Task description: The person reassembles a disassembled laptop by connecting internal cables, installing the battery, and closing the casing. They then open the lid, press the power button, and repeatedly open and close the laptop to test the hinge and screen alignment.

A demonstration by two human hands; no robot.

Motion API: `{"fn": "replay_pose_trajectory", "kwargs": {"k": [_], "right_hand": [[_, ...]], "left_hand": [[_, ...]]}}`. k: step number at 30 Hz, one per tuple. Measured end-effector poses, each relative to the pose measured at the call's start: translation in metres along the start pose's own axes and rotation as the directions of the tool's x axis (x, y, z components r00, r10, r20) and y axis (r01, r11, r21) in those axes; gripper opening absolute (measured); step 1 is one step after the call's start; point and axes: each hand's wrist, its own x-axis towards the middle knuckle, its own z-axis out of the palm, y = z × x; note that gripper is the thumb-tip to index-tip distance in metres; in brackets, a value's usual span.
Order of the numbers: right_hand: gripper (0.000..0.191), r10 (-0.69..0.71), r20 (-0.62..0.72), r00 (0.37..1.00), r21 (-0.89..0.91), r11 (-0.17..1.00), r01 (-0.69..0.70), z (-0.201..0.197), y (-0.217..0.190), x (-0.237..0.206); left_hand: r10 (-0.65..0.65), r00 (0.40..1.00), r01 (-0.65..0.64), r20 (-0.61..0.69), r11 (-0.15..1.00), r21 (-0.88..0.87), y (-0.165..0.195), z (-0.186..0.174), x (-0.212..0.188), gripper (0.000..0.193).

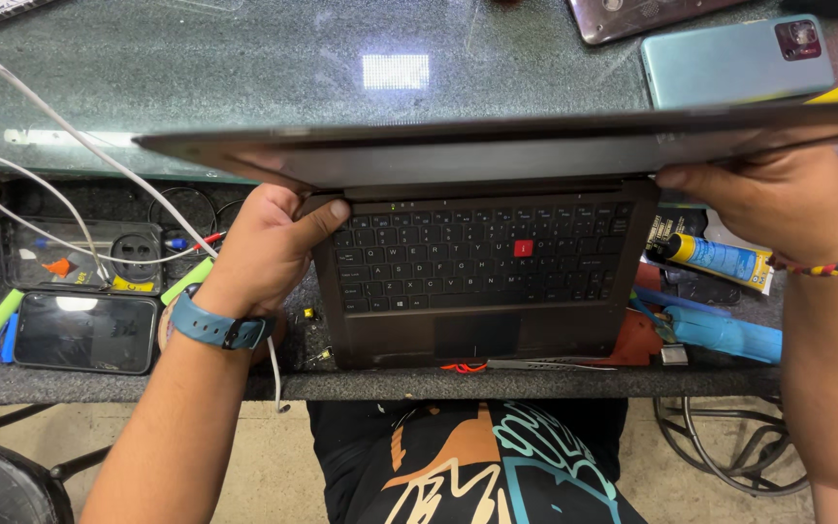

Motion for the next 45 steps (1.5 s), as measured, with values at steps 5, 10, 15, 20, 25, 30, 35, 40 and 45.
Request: {"fn": "replay_pose_trajectory", "kwargs": {"k": [5,10,15,20,25,30,35,40,45], "right_hand": [[0.017,0.000,-0.013,1.000,0.075,0.997,0.001,0.007,0.014,0.003],[0.015,0.085,-0.023,0.996,0.100,0.992,-0.082,0.014,0.018,-0.002],[0.020,0.043,-0.040,0.998,0.107,0.994,-0.038,0.021,0.015,0.000],[0.016,0.027,-0.060,0.998,0.061,0.998,-0.023,0.028,0.011,0.005],[0.015,-0.006,-0.072,0.997,0.016,1.000,0.007,0.034,0.019,0.004],[0.017,-0.001,-0.074,0.997,0.063,0.998,0.006,0.041,0.028,0.005],[0.016,0.067,-0.107,0.992,0.040,0.997,-0.063,0.052,0.015,0.006],[0.013,-0.125,0.006,0.992,-0.254,0.959,0.122,0.062,-0.004,0.011],[0.013,-0.342,0.094,0.935,-0.395,0.849,0.351,0.023,-0.030,0.013]], "left_hand": [[-0.010,1.000,0.010,-0.012,1.000,-0.005,-0.004,-0.005,0.003,0.027],[-0.034,0.999,0.033,-0.026,0.998,-0.052,-0.006,-0.010,0.003,0.027],[-0.140,0.985,0.143,-0.101,0.989,0.027,-0.006,-0.014,0.002,0.019],[-0.067,0.997,0.065,-0.045,0.997,-0.038,-0.009,-0.016,0.003,0.027],[-0.069,0.997,0.069,-0.034,0.998,-0.009,-0.013,-0.022,0.005,0.025],[-0.035,0.999,0.035,-0.040,0.999,-0.004,-0.018,-0.028,0.006,0.030],[-0.066,0.992,0.078,-0.107,0.990,0.116,-0.023,-0.032,0.002,0.023],[0.057,0.984,0.003,-0.168,0.942,0.336,-0.019,-0.026,-0.003,0.023],[0.009,0.973,0.054,-0.230,0.962,0.267,-0.008,-0.003,0.001,0.026]]}}
